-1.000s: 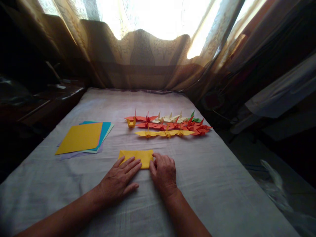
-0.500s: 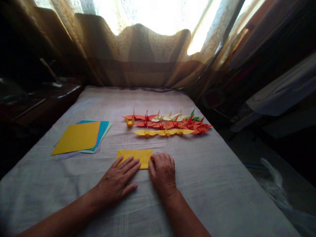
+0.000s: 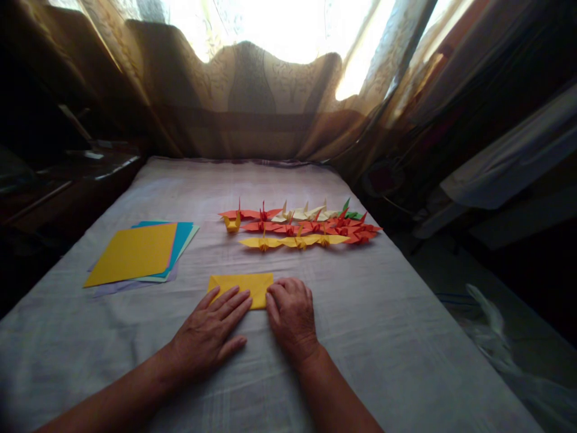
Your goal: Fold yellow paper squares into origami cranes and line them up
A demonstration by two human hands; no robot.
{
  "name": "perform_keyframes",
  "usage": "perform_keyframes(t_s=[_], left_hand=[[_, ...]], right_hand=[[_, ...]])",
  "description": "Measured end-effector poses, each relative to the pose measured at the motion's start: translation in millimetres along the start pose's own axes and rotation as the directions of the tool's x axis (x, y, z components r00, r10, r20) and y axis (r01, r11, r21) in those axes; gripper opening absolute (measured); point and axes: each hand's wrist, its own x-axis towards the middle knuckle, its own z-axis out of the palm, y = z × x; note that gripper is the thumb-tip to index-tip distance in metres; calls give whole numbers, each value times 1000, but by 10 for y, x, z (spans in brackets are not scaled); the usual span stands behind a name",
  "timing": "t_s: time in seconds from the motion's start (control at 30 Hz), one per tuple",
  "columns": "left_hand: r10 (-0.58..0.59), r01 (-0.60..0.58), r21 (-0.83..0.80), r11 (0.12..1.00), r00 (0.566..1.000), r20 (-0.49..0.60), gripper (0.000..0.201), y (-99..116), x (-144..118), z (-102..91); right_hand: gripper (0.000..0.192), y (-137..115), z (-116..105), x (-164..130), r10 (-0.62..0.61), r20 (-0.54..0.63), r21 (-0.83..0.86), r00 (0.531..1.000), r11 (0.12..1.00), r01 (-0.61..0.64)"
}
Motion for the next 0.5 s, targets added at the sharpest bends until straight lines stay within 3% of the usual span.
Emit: perform_keyframes(t_s=[0.27, 0.5], left_hand=[[-2, 2, 10, 1000, 1000, 10, 57, 8, 15, -11], [0, 0, 26, 1000, 1000, 0, 57, 6, 10, 15]], right_hand=[[6, -53, 1, -2, 30, 8, -26, 1000, 999, -30], [23, -127, 54, -4, 72, 60, -74, 996, 995, -67]])
